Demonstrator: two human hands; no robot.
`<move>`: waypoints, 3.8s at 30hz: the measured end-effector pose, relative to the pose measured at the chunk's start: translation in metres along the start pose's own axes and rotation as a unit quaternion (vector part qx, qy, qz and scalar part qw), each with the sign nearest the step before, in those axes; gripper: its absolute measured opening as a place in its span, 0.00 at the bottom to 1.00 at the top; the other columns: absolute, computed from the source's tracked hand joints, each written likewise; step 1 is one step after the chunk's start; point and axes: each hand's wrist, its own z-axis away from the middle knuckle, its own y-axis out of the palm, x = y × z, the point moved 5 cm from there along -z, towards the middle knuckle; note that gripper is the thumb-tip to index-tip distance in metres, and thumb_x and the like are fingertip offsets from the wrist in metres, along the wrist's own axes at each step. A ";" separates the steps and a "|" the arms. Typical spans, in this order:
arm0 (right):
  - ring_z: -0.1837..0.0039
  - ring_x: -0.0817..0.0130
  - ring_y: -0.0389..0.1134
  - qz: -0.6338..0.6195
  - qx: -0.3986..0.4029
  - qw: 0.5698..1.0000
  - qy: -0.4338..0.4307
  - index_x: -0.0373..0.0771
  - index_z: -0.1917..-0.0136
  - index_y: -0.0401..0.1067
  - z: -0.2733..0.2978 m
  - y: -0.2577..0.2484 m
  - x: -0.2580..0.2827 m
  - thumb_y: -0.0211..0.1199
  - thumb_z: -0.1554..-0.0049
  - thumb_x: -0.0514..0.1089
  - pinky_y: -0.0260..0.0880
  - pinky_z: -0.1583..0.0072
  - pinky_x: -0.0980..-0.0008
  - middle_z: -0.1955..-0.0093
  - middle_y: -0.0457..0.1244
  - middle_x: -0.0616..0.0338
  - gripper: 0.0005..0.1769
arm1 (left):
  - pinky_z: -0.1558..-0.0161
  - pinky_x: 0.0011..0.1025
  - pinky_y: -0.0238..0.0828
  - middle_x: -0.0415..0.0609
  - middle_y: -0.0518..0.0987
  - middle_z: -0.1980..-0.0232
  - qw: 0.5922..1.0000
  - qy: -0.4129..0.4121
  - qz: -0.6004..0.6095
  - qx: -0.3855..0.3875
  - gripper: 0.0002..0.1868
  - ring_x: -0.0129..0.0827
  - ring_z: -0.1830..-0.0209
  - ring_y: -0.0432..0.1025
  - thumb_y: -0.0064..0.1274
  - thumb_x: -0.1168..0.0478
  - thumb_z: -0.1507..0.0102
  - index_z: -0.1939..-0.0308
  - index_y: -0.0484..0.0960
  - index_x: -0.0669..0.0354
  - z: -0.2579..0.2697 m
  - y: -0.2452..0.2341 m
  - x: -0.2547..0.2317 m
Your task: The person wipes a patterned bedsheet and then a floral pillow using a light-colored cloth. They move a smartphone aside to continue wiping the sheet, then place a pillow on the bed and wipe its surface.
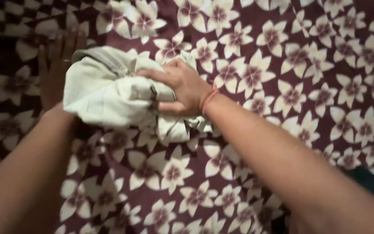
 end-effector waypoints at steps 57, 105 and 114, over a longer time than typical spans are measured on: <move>0.40 0.52 0.69 0.141 0.116 0.983 0.002 0.68 0.24 0.61 0.153 -0.026 0.186 0.63 0.40 0.44 0.77 0.45 0.60 0.38 0.68 0.43 0.34 | 0.18 0.37 0.31 0.37 0.50 0.15 0.973 -0.226 -0.037 -0.014 0.38 0.32 0.16 0.44 0.34 0.44 0.32 0.18 0.48 0.46 0.122 0.018 -0.114; 0.38 0.50 0.70 0.222 -0.108 0.633 0.734 0.47 0.32 0.68 0.557 -0.216 0.328 0.52 0.47 0.76 0.69 0.36 0.53 0.43 0.70 0.47 0.42 | 0.22 0.62 0.19 0.53 0.72 0.30 0.848 0.266 0.177 0.424 0.34 0.42 0.26 0.63 0.20 0.43 0.31 0.26 0.66 0.47 0.206 0.089 -0.467; 0.50 0.45 0.71 0.384 -0.243 0.647 0.613 0.40 0.50 0.77 0.566 -0.242 0.380 0.63 0.40 0.55 0.71 0.44 0.49 0.52 0.71 0.48 0.17 | 0.44 0.37 0.74 0.56 0.81 0.41 0.828 0.182 0.296 0.441 0.39 0.38 0.46 0.77 0.53 0.37 0.39 0.31 0.71 0.55 0.201 -0.026 -0.505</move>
